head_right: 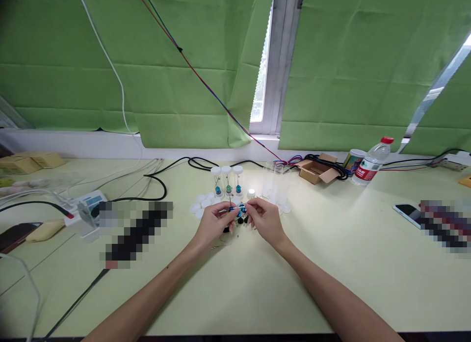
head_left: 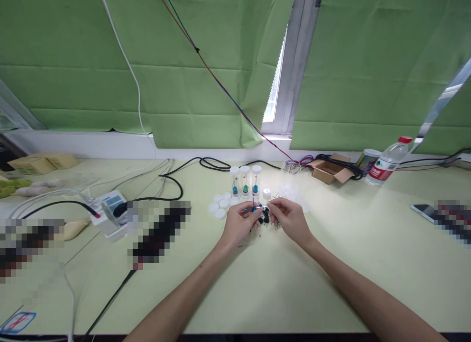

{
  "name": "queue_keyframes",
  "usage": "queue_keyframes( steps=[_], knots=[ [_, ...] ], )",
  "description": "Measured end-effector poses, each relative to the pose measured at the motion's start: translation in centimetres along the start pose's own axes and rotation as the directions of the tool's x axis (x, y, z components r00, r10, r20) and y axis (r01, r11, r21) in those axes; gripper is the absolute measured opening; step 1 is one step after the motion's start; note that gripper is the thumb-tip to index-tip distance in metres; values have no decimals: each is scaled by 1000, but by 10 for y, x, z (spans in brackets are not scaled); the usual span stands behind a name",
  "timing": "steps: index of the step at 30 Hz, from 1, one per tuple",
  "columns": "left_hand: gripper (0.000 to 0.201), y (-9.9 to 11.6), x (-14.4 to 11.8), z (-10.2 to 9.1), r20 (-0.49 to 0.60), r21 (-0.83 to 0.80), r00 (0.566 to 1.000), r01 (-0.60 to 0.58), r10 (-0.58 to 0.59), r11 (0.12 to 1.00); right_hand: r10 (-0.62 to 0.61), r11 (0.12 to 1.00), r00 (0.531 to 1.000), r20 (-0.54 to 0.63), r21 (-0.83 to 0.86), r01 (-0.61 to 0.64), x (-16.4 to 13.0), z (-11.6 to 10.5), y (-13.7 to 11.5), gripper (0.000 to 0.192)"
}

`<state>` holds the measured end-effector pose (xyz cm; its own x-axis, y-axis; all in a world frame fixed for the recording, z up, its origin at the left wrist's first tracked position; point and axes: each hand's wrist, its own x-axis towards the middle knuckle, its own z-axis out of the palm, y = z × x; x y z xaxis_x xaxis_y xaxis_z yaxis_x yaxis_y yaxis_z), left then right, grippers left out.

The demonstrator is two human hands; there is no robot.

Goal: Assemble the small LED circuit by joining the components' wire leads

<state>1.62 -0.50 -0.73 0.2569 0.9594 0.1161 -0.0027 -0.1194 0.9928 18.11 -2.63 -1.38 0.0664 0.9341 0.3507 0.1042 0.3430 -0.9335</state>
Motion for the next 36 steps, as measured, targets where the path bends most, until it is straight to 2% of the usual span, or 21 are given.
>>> queue_keyframes(
  steps=[11,23,31,36],
  knots=[
    [27,1,-1,-1,4,34,1000,-23,22,999,138,983,989,43,118,-143,1,-2,1,34],
    [26,2,-2,-1,14,84,998,-64,63,994,195,962,978,72,178,-205,2,-3,1,33],
    [26,3,-2,1,-9,124,996,-89,91,988,204,961,978,35,181,-207,1,-1,-4,34],
    [30,4,-1,2,-9,66,1000,-16,17,998,82,992,995,-57,98,-76,-1,2,-2,33]
  ],
)
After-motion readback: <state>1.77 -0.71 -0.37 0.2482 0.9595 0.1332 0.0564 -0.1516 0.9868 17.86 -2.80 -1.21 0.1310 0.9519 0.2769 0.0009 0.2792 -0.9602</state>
